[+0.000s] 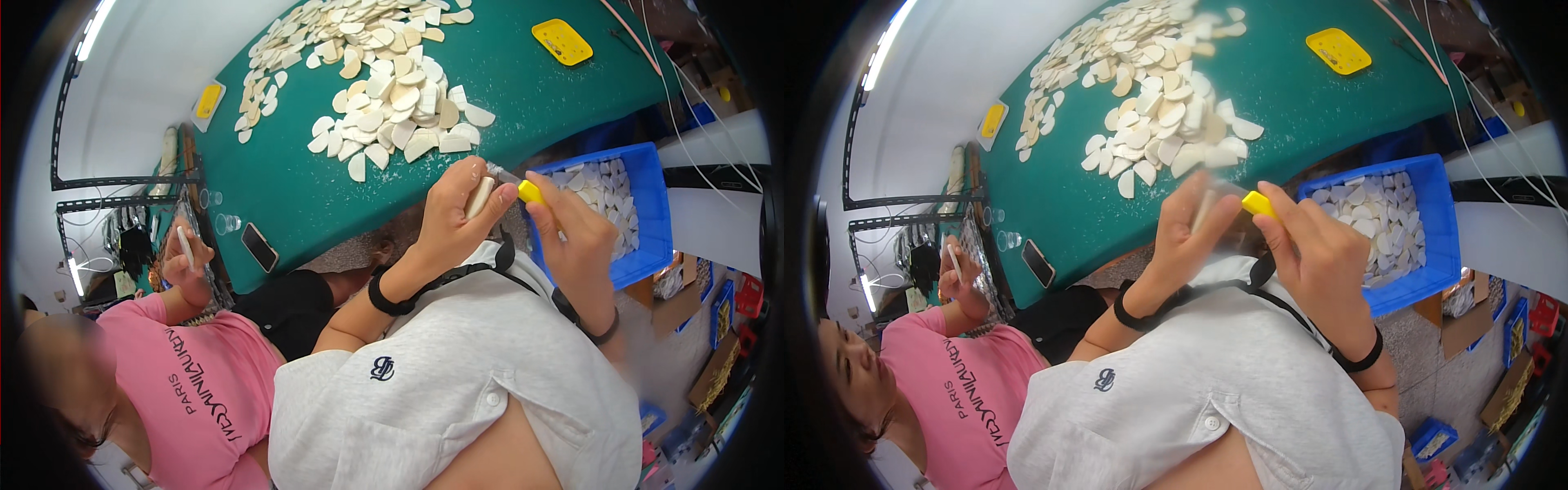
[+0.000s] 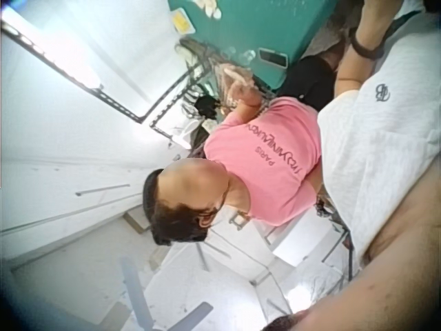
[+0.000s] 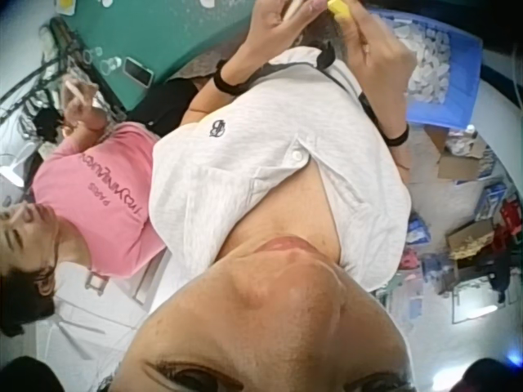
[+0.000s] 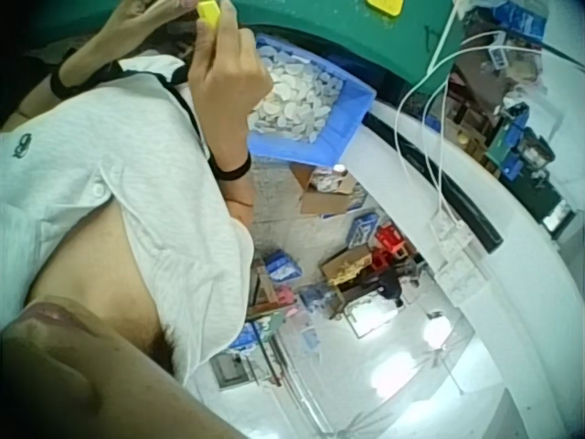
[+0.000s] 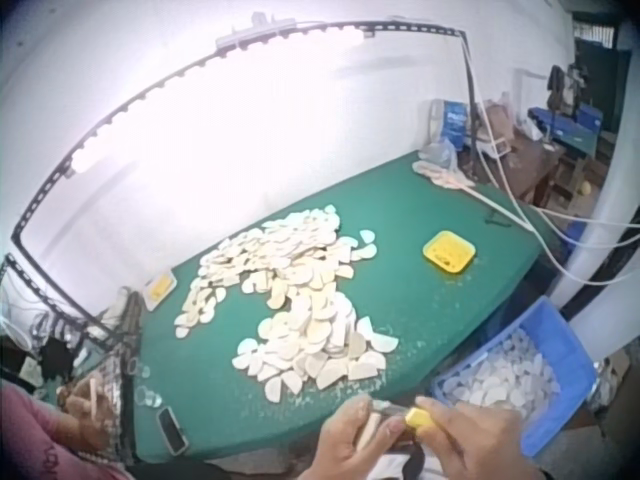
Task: Cleaning and scraping the edges of white semi-circular parts using a small handheld tool.
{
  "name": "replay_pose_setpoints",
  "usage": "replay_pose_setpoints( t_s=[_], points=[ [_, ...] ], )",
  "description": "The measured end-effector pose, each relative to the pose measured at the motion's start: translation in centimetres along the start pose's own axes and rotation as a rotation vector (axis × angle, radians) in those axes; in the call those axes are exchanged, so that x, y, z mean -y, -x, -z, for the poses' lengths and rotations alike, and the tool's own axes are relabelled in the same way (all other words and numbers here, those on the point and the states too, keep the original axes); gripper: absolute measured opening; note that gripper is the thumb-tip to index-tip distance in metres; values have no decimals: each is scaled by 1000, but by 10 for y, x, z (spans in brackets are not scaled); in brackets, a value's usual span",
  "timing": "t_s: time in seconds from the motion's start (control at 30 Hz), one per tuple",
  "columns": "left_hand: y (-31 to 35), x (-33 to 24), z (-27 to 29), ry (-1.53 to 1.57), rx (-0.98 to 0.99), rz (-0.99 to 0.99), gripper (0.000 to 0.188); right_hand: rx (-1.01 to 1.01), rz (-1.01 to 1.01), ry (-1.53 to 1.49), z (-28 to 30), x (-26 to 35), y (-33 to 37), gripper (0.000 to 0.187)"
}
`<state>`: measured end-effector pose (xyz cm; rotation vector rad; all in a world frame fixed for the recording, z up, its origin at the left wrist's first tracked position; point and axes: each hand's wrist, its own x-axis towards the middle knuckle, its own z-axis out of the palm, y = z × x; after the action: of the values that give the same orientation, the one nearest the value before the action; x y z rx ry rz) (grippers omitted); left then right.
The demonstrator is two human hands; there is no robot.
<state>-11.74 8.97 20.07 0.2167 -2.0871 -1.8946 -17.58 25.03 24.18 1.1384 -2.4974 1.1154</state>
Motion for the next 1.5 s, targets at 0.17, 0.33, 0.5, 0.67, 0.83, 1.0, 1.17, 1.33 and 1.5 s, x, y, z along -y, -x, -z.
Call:
replay_pose_setpoints(
  t_s=[0.17,0.33,0.5,0.67,0.83,1.0,1.17,1.33,1.5],
  points=[
    [-2,-9,3,-41,24,-38,33,22,-11,-59,4,-1,1,25],
    [0,-7,6,-68,21,-64,33,65,19,-76,4,-1,1,25],
    [0,-8,6,-79,28,-107,32,73,26,-79,5,-1,2,25],
    [2,-7,7,-153,14,-114,33,74,44,-14,5,4,2,25],
    [0,-6,5,-99,-6,-96,34,-64,-57,-57,-5,3,7,25],
    [1,-5,7,-14,12,-81,34,5,-14,-114,0,2,7,25],
    [0,3,7,-8,-7,-157,33,68,19,-86,0,1,8,24],
    [0,7,7,-3,26,-67,33,23,-2,45,-5,5,8,23],
    [-3,-3,4,278,76,90,34,-126,-182,-166,-14,-7,8,24]
  ],
)
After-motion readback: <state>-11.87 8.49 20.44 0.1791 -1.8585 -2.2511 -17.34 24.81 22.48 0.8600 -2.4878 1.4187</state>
